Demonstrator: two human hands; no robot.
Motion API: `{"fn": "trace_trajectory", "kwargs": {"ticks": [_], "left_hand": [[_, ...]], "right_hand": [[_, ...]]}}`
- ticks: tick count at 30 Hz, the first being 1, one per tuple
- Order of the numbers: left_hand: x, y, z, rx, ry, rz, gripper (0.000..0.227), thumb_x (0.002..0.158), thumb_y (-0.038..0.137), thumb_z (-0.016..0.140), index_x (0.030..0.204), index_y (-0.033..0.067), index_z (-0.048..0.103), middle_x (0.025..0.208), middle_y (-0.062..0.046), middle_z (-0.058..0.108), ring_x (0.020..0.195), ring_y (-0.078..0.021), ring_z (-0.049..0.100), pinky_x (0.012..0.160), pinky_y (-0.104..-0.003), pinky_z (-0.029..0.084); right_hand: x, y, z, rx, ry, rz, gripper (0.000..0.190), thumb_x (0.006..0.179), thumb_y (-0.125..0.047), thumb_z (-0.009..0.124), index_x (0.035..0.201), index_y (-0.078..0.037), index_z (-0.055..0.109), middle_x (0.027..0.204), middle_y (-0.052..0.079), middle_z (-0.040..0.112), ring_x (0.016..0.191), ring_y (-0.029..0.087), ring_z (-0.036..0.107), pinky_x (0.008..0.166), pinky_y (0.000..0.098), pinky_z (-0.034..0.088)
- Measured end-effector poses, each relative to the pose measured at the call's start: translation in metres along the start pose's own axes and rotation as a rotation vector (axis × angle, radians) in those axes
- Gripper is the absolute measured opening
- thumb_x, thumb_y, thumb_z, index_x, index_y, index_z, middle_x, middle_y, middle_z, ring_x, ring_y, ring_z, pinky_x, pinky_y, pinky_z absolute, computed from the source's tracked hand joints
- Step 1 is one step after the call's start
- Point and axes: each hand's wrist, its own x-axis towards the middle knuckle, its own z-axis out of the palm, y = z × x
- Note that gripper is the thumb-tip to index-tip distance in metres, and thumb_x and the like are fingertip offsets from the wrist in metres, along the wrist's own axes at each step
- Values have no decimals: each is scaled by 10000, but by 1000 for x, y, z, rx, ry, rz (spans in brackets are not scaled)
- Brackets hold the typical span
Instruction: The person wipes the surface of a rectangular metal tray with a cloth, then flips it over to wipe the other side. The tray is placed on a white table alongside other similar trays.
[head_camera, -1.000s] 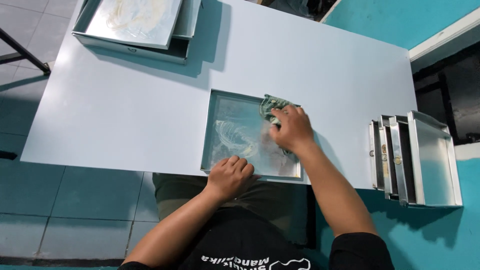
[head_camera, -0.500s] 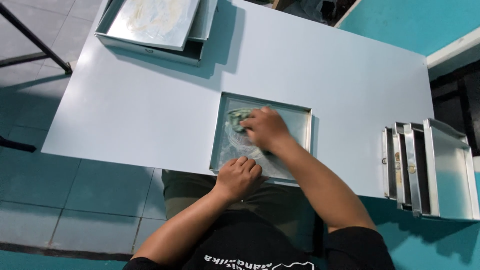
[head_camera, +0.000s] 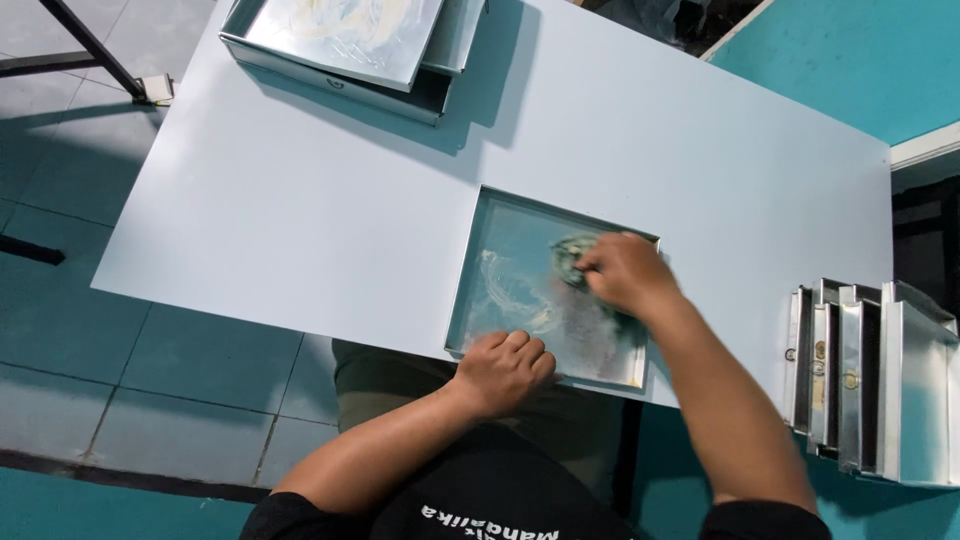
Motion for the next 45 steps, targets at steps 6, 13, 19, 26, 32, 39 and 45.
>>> {"fn": "trace_trajectory", "kwargs": {"ticks": [6,13,19,26,32,39,45], "left_hand": [[3,-3,-2,-47,-67,17,146,933,239,593,805,176,560,736,-25,505,678,-225,537,550,-327,387],[4,-4,-7,-101,-182,-19,181,964,275,587,846,145,628,783,-35,601,740,-233,607,593,-324,444],[0,0,-6,-49,-136,-60,186,966,262,580,818,152,600,748,-32,552,710,-235,578,605,-341,441],[5,-4,-6,-60,-56,-15,155,917,191,589,769,166,551,709,-12,491,652,-206,514,548,-317,371],[5,0,-1,-24,-45,5,224,931,261,598,744,164,523,685,-10,457,625,-202,498,541,-310,377],[7,0,-5,-81,-86,-11,194,912,293,615,781,149,609,731,-9,567,662,-220,571,551,-321,420],[4,2,-4,-17,-84,-39,201,891,305,619,756,164,569,704,-14,515,660,-228,554,566,-328,434]], "right_hand": [[49,-108,-15,3,86,-212,105,873,-225,737,946,-231,813,976,3,729,991,273,695,886,389,582],[41,-115,-21,-48,98,-307,90,844,-227,731,881,-217,812,955,30,699,990,315,686,838,418,600],[-1,-31,-25,-44,-34,-66,124,843,-202,740,915,-196,840,970,58,747,1006,345,708,911,441,591],[-16,11,-18,47,-68,77,162,828,-183,746,947,-184,855,1017,92,797,1064,372,726,1026,477,537],[39,-56,-4,166,74,-135,110,811,-154,789,900,-200,834,927,54,781,973,340,735,897,457,587],[68,-113,2,211,207,-301,39,836,-223,767,871,-221,785,909,6,748,958,290,721,898,429,581],[15,-51,-21,20,-17,-100,98,837,-250,762,923,-229,805,961,40,765,1024,316,720,904,450,591]]}}
